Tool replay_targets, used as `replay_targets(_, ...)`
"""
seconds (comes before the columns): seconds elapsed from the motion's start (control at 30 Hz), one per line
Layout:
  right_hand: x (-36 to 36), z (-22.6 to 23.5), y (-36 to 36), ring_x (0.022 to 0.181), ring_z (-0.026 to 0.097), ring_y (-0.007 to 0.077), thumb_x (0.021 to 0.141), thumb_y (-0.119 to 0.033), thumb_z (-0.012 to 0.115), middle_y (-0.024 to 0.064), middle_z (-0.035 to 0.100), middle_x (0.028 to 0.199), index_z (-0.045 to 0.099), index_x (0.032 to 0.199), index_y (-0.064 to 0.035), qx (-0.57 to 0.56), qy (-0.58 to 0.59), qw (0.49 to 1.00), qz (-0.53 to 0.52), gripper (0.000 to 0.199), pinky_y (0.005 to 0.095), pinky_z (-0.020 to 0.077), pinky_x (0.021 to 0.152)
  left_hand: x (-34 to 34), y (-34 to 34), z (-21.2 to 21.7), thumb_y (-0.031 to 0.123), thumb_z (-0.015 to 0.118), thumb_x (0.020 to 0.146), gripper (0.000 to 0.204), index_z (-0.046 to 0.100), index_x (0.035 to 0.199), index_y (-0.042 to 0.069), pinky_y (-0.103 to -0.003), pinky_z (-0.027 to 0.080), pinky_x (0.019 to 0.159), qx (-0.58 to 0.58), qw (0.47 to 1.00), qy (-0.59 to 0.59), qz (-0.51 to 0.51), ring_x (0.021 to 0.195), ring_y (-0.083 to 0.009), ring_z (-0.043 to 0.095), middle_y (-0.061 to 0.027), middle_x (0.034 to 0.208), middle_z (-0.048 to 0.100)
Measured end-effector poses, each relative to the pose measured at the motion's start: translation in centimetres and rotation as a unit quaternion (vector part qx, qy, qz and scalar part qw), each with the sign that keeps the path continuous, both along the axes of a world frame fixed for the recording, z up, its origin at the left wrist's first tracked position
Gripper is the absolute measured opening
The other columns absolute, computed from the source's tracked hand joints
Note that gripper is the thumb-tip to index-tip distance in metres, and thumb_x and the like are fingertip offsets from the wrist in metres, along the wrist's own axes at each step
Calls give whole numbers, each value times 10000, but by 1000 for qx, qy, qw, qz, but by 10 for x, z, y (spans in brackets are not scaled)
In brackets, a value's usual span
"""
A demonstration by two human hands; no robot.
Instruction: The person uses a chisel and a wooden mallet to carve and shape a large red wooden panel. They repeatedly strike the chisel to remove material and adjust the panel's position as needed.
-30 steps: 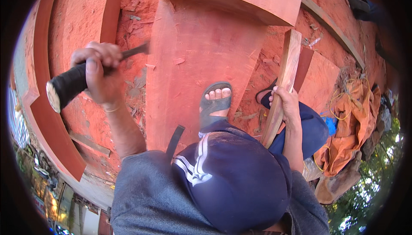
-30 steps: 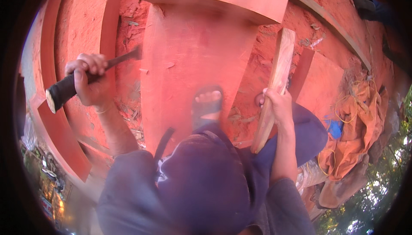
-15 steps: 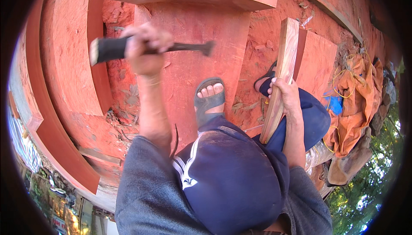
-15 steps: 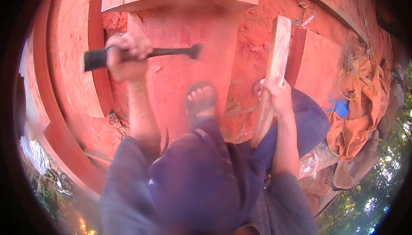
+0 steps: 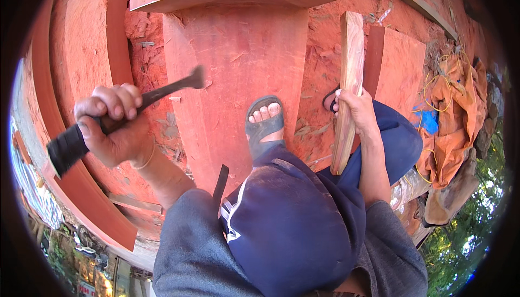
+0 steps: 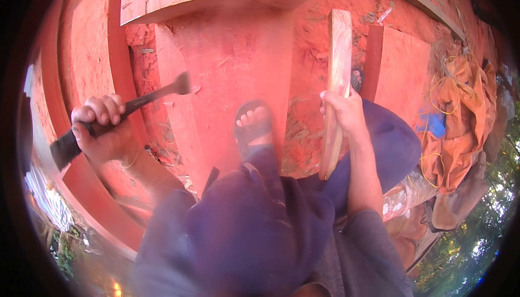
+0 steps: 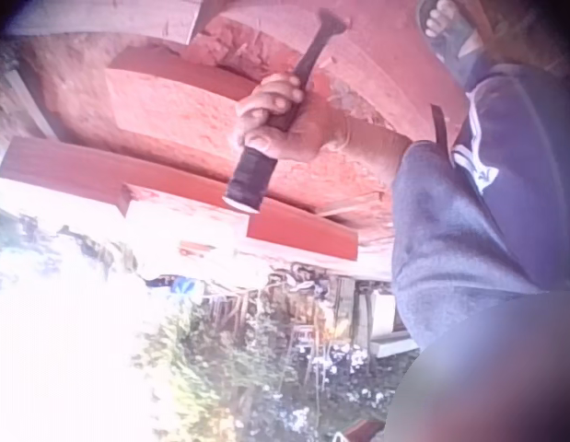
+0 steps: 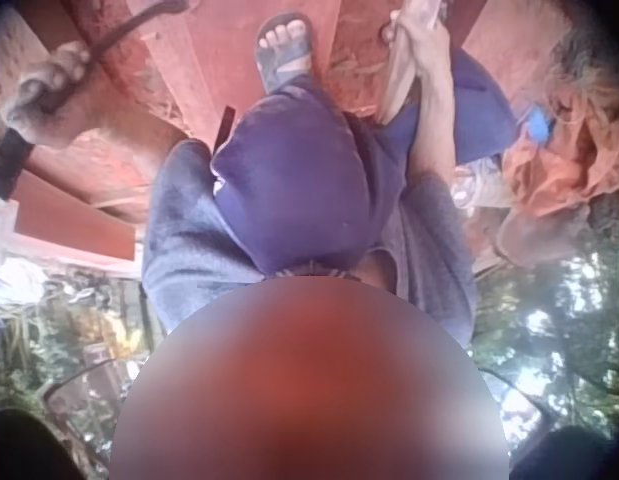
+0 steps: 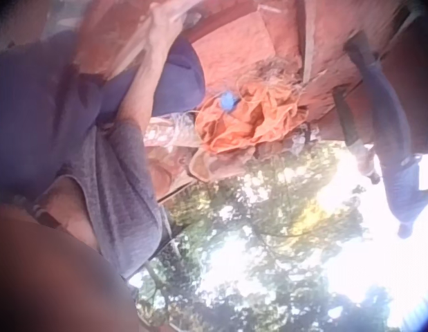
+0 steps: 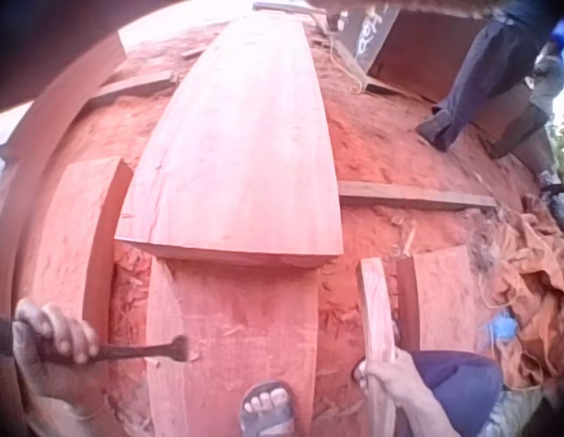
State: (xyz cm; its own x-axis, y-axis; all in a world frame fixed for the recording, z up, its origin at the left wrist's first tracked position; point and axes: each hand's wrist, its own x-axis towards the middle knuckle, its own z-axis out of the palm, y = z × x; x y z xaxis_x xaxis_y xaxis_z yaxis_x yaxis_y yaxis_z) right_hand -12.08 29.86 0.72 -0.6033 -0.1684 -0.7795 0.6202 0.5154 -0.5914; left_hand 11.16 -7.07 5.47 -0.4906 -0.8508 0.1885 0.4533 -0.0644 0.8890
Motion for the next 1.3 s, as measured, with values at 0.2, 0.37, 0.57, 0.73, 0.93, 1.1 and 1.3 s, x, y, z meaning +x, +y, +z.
replay_targets(0.2,0,0,2,621,617,137,832,-163,738,55,623,746,577,1006,-31,-18,2,1000,-9,271,293,514,543,7,-18,-64,415,450,1043,374,593,881,110,-325,382,518,64,996,43,-44,495,-128,387,-17,663,447)
replay_targets(0.37,-2,1,10,611,611,124,832,-175,743,47,625,735,581,1001,-32,3,5,1000,-3,274,288,515,543,76,-83,-64,357,518,1014,298,587,827,135,-283,357,463,-7,1000,0,-29,487,-104,414,-2,654,472)
replay_targets(0.57,-2,-6,13,592,599,127,801,-184,761,52,613,742,583,1014,-26,-6,-5,999,-47,319,295,509,562,87,-104,-7,153,836,847,275,597,840,16,-340,483,572,-512,705,-460,171,590,-168,515,-22,746,586)
replay_targets(0.73,-1,-8,11,594,599,128,791,-190,774,55,619,769,577,1050,-16,-27,-20,998,-45,369,296,503,562,6,-30,-4,82,808,853,214,609,871,6,-349,539,656,-449,803,-381,89,663,-169,582,-52,764,610)
replay_targets(0.93,1,-2,11,600,601,124,789,-196,774,49,620,792,579,1089,-1,-42,-9,998,-42,407,294,499,564,-75,66,-75,118,842,720,656,598,1329,104,-420,599,762,-522,653,-492,-243,925,-354,711,-203,1348,561)
replay_targets(1.1,3,-1,14,632,626,141,773,-231,774,67,654,797,629,1016,11,-33,-2,998,-55,372,314,509,587,-36,55,-113,133,844,685,833,482,1436,121,-451,623,693,-521,530,-567,-354,913,-414,711,-261,1547,368)
replay_targets(1.3,2,-7,25,613,606,117,782,-202,775,41,621,786,579,1088,-2,-19,-21,998,-57,415,286,495,559,44,-29,-94,257,814,763,462,654,1161,86,-500,596,708,-546,427,-661,-288,876,-401,716,-291,1174,670)
